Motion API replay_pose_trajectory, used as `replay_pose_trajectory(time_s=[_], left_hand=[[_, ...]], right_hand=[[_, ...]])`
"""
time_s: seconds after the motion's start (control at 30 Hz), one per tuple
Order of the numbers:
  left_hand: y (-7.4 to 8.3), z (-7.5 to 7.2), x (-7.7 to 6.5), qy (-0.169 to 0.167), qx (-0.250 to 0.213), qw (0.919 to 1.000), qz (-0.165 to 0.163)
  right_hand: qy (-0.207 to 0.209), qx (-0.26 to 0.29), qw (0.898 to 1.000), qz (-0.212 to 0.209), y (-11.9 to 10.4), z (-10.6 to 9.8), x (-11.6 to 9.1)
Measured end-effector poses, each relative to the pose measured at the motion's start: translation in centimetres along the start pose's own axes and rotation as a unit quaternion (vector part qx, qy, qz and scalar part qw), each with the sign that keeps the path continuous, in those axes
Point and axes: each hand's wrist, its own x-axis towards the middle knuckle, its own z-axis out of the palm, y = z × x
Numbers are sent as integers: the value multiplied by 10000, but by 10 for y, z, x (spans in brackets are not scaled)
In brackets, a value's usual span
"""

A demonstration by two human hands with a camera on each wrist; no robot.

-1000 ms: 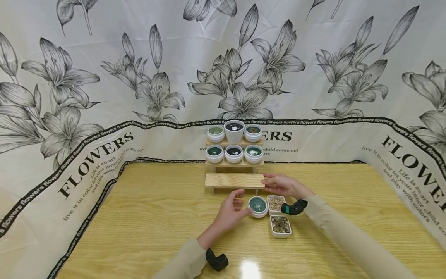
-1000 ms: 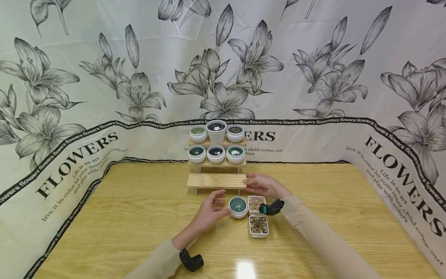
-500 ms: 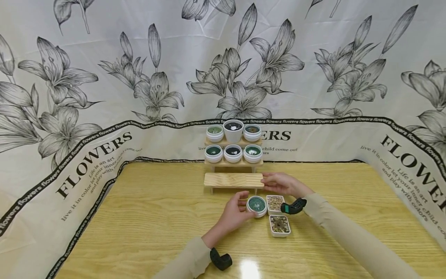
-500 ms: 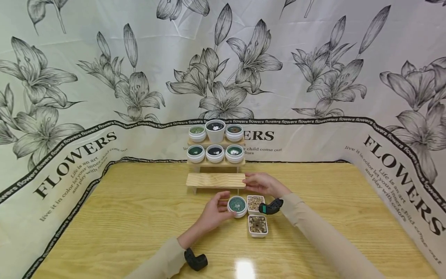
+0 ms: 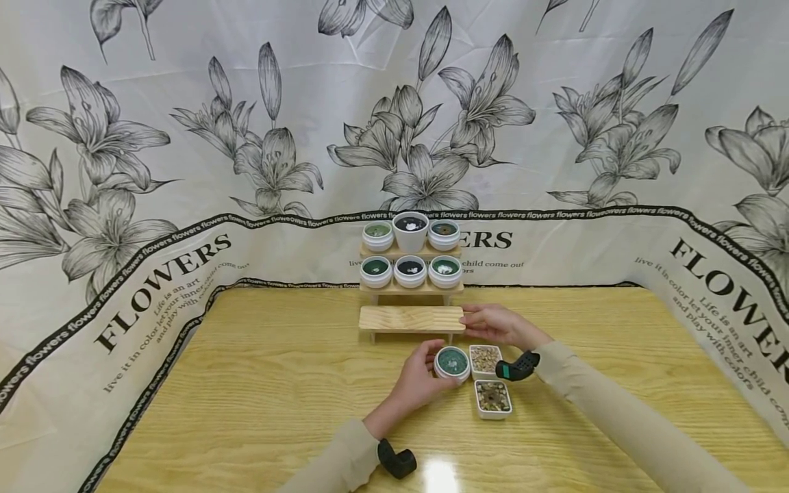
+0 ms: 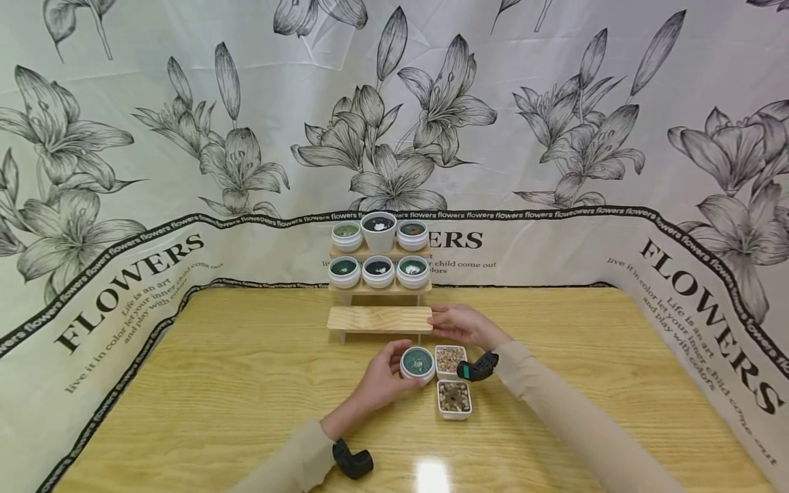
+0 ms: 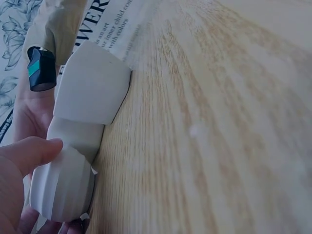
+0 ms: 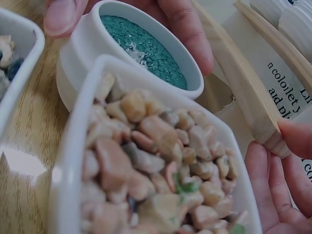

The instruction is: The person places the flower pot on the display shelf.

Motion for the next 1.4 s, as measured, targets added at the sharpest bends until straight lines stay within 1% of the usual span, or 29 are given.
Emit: replay_pose_trajectory(time_s=[0.3, 0.47, 0.53, 0.7, 0.87, 1.03, 1.2, 1.4], left_hand=[[2, 0, -3, -51, -53, 9998, 157], [2, 1, -4, 3, -27, 9999, 117], [2, 2, -5, 45, 6, 10000, 68], [1, 2, -8, 204, 111, 9997, 66], [-1, 2, -8, 390, 301, 9988, 51], [0, 2, -10, 604, 529, 9968, 17], [4, 0, -10, 690, 411, 9967, -65], [14, -7, -8, 657, 322, 9972, -117]], right_hand=[[-18, 9, 9999, -100, 0, 0, -2], [10, -42, 9999, -105, 1, 0, -2], [-16, -85, 9999, -125, 2, 0, -2], [-59, -141, 9997, -167, 4, -1, -1], [-86, -68, 9998, -160, 5, -3, 0], [-106, 11, 9998, -168, 5, -2, 0], [-35, 87, 9999, -117, 4, -2, -1], [-30, 151, 9998, -86, 3, -2, -2]])
